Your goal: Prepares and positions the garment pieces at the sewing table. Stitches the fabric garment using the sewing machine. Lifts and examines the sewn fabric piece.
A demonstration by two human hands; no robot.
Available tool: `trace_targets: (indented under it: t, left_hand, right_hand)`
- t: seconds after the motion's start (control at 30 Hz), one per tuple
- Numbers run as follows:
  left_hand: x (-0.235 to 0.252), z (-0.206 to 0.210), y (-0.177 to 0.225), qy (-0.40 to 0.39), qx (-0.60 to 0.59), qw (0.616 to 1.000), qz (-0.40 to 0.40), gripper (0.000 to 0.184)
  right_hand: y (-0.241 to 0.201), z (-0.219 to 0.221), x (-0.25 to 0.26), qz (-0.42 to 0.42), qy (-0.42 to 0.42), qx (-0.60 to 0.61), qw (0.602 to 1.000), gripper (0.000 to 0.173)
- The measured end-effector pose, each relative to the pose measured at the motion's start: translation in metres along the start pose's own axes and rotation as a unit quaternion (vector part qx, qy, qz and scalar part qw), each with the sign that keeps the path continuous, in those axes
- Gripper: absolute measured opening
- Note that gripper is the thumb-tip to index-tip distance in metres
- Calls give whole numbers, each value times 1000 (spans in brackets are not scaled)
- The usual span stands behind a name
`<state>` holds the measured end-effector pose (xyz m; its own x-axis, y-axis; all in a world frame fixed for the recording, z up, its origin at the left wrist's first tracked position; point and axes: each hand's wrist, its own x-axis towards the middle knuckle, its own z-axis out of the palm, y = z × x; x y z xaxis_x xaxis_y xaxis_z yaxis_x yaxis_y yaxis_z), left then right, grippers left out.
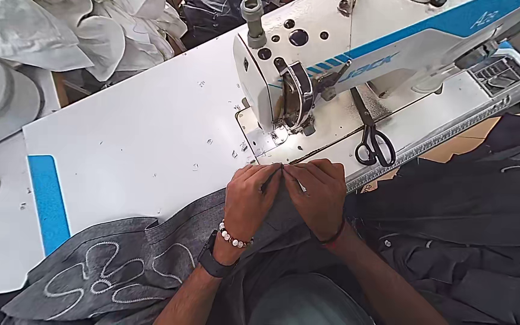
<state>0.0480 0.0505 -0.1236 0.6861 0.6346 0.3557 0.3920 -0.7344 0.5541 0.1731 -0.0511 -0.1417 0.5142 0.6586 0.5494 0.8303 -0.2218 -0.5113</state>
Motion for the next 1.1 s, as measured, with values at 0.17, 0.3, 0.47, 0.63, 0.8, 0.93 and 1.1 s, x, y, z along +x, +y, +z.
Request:
trace_targets:
  t: [0.17,0.3,0.47,0.63,0.8,0.93,1.1]
  left_hand:
    - [-3,3,2,9,-12,1000,-25,21]
    - [-1,3,0,0,-83,992,-97,19]
    - [0,2,1,-3,-112,989,-97,20]
    - [1,-4,1,-21,-94,992,-82,19]
    - [6,-19,8,-100,-47,982,-155,21]
    - [3,-15,11,-79,-17,986,-144,21]
    - [1,-11,13,-54,-3,994,-98,23]
  right_hand:
    - [-4,-8,-1,16,-52,26,998,17]
    - [2,-14,3,110,-114,146,977,22]
    - [16,-20,23,216,-221,265,913,16]
    - [16,-22,27,217,-225,294,903,10]
    - [5,-8,14,199,-140,174,954,8]
    - [-4,4,5,62,-25,43,997,7]
    - [-9,-5,7,-41,-41,-63,996,14]
